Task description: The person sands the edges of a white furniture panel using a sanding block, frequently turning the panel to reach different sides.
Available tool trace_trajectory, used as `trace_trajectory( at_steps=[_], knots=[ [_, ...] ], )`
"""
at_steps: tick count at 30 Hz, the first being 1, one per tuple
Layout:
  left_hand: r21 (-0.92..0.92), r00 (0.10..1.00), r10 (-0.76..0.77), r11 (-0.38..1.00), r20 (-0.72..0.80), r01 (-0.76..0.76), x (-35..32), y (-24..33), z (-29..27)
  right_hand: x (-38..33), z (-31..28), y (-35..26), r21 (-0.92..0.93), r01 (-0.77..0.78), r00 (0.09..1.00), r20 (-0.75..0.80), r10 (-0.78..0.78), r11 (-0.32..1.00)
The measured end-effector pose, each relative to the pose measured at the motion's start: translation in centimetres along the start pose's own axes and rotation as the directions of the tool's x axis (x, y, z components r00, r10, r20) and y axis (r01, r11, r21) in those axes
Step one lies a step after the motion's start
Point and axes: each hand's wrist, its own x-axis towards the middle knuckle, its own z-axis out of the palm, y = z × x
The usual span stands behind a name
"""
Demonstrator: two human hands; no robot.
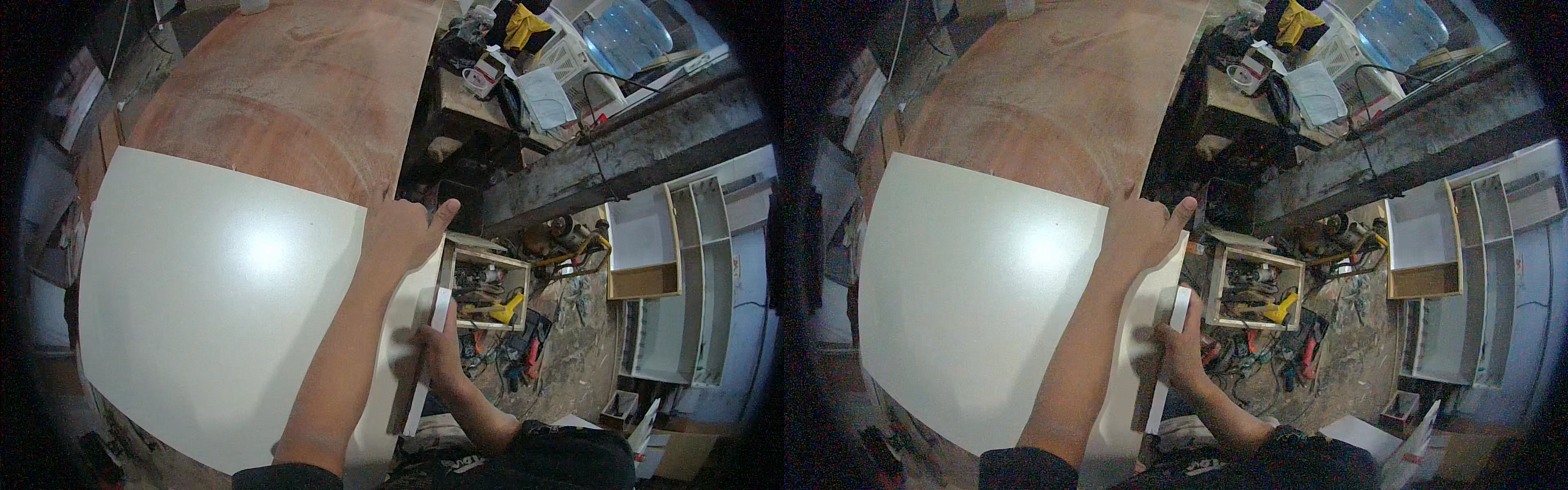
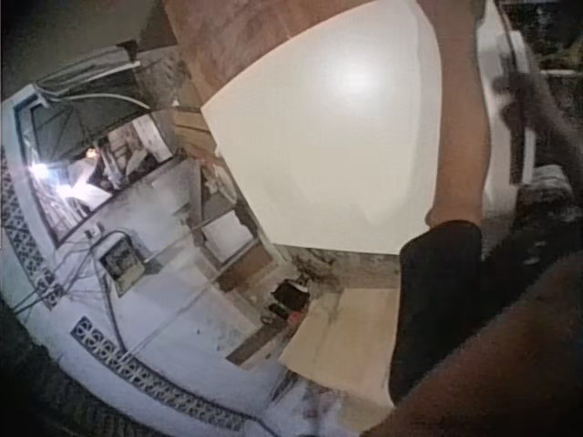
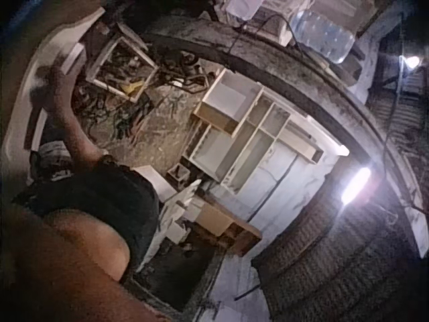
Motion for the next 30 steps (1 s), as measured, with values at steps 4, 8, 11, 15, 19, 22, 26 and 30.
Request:
trace_trajectory(
  at_steps=[4, 8, 11, 15, 19, 22, 26, 30],
  knots=[
    [-0.013, 0.998, -0.046, 0.999, 0.046, 0.047, -0.3, 0.6, -0.6, 1.7, -0.3, -1.2, 0.021, -0.076, 0.994, 0.082, 0.074, 0.997],
    [-0.018, 1.0, 0.013, 1.0, -0.015, -0.014, 0.5, 1.0, 0.4, 8.0, -2.4, -2.5, -0.083, 0.134, 0.984, 0.131, -0.123, 0.987],
    [0.006, 0.999, 0.015, 1.0, -0.035, -0.015, 0.4, 0.6, 0.5, 6.8, -1.7, -3.0, -0.084, 0.105, 0.991, 0.09, -0.097, 0.991],
    [-0.016, 1.0, 0.01, 1.0, -0.01, -0.01, -0.1, 0.5, 0.2, 2.4, -1.0, 0.5, 0.004, 0.055, 0.998, 0.008, -0.055, 0.998],
    [0.019, 0.996, -0.04, 0.999, 0.081, 0.039, -0.1, 0.4, -0.3, 1.1, 1.0, -1.8, 0.113, -0.042, 0.999, -0.001, 0.042, 0.993],
    [-0.032, 1.0, 0.021, 0.999, -0.001, -0.021, 0.3, 1.0, 0.3, 5.3, -0.6, -4.3, -0.113, 0.109, 0.993, 0.062, -0.103, 0.988],
    [-0.022, 1.0, -0.016, 1.0, 0.015, 0.016, 0.4, 1.2, -0.3, 7.5, -1.3, -4.0, -0.164, 0.159, 0.984, 0.108, -0.142, 0.974],
    [0.004, 0.999, -0.045, 0.999, 0.015, 0.045, 0.1, 0.7, 0.3, 4.4, -1.1, -0.1, -0.047, 0.089, 0.995, 0.039, -0.087, 0.995]
  ],
)
